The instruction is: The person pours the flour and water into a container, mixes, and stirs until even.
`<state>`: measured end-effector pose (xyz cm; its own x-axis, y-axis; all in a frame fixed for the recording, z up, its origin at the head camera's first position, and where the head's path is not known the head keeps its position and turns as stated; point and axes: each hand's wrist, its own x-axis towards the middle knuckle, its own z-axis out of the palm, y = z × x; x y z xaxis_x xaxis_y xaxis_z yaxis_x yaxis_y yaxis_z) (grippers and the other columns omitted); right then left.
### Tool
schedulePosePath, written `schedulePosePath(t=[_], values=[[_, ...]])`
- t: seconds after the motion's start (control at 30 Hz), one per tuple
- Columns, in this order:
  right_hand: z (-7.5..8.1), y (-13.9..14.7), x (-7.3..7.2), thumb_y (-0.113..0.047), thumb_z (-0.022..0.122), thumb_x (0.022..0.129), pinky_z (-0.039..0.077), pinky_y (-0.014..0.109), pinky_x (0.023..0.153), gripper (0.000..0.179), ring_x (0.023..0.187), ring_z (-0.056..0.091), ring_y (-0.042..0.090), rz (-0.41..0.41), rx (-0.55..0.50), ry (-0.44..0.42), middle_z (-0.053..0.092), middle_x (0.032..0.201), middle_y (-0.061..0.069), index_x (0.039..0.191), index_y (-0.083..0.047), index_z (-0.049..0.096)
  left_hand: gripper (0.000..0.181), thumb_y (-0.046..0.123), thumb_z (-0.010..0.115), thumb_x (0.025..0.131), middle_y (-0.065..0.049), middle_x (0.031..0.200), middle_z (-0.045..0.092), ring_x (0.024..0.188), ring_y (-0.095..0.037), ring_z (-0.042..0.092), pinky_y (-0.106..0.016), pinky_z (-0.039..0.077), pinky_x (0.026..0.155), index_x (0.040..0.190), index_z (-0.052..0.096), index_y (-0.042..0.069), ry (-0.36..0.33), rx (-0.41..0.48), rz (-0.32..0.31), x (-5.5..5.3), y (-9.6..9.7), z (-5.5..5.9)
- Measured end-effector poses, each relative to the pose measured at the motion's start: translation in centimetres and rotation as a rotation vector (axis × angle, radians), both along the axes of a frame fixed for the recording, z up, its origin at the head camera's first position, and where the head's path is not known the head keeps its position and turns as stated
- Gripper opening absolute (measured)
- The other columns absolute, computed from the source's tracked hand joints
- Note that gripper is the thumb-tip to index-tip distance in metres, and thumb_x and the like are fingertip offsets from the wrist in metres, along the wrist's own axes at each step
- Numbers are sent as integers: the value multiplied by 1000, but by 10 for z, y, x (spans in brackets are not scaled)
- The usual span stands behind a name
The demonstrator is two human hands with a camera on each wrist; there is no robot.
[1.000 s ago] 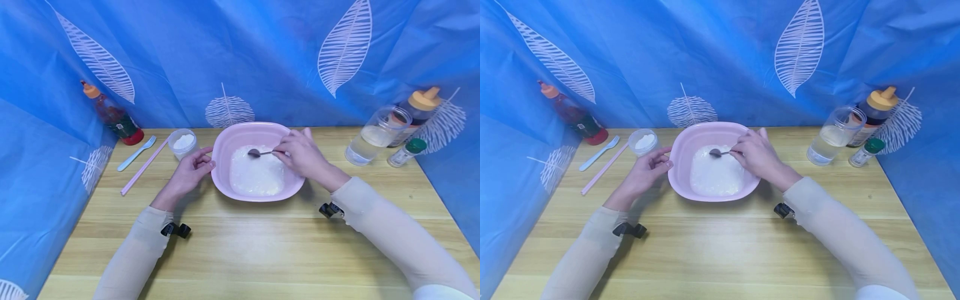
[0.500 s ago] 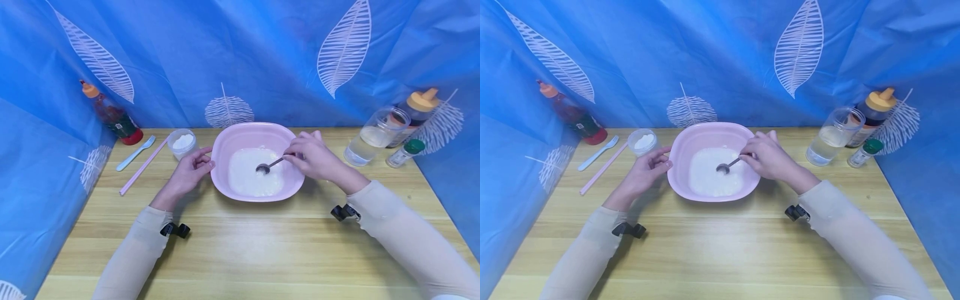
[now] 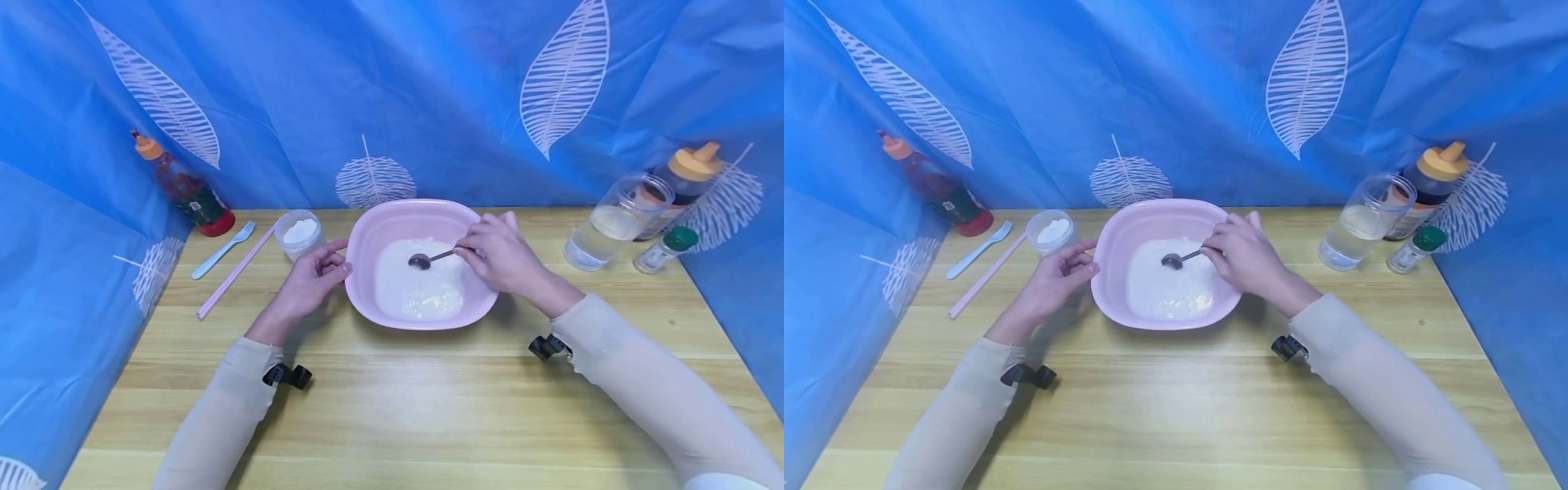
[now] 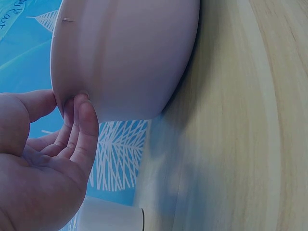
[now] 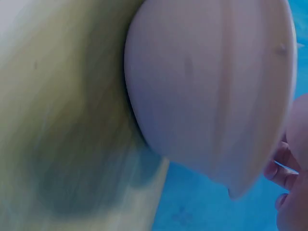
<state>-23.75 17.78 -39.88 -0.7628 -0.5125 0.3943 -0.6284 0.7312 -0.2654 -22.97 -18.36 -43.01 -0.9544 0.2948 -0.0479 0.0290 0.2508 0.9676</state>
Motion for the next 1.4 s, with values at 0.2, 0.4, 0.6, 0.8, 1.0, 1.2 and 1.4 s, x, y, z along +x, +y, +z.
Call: schedulePosePath(t=[0.2, 0.4, 0.6, 0.8, 1.0, 1.2, 1.4], values=[[1, 12, 2, -7, 79, 94, 32, 48, 84, 7, 87, 57, 27, -17, -26, 11, 79, 88, 8, 96, -4, 85, 57, 6, 65, 106, -21, 116, 68, 92, -7, 70, -27, 64, 92, 158, 45, -6, 3, -20, 3, -1, -1, 1], [-1, 3, 9, -7, 79, 95, 30, 46, 86, 6, 92, 59, 25, 56, -83, -65, 79, 89, 5, 95, -6, 85, 57, 7, 65, 107, -21, 116, 68, 92, -6, 69, -25, 63, 92, 159, 44, -7, -4, -17, -1, 0, -1, 1], [-4, -9, 13, -10, 79, 95, 30, 46, 90, 6, 95, 61, 24, 128, -97, -99, 77, 88, 3, 94, -8, 85, 57, 7, 65, 107, -22, 117, 68, 92, -6, 69, -25, 63, 92, 159, 44, -7, -5, -18, -3, -1, -1, 0], [-6, -16, 14, -11, 81, 95, 30, 51, 94, 5, 95, 60, 25, 153, -99, -97, 75, 87, 3, 95, -9, 86, 57, 6, 65, 106, -20, 115, 68, 92, -6, 69, -24, 63, 90, 158, 44, -7, -4, -15, 1, -1, -1, -1], [-3, -9, 6, -12, 81, 94, 34, 50, 87, 8, 93, 60, 29, 39, -8, 13, 78, 91, 8, 98, -6, 85, 57, 6, 64, 107, -23, 116, 68, 91, -6, 69, -25, 63, 90, 158, 45, -7, -4, -13, 4, -1, 0, 0], [10, 17, 2, -9, 82, 92, 32, 51, 84, 7, 90, 56, 31, -3, 65, 46, 80, 93, 10, 97, -5, 85, 57, 6, 64, 107, -24, 116, 68, 91, -6, 69, -25, 63, 90, 159, 44, -6, -5, -10, -1, -1, 0, -1], [15, 28, 6, -5, 84, 89, 27, 46, 85, 5, 95, 55, 25, 109, 22, -57, 80, 93, 6, 93, -8, 85, 56, 7, 64, 107, -23, 116, 68, 91, -7, 69, -26, 63, 91, 159, 45, -6, -1, -18, -2, -1, -1, -1]])
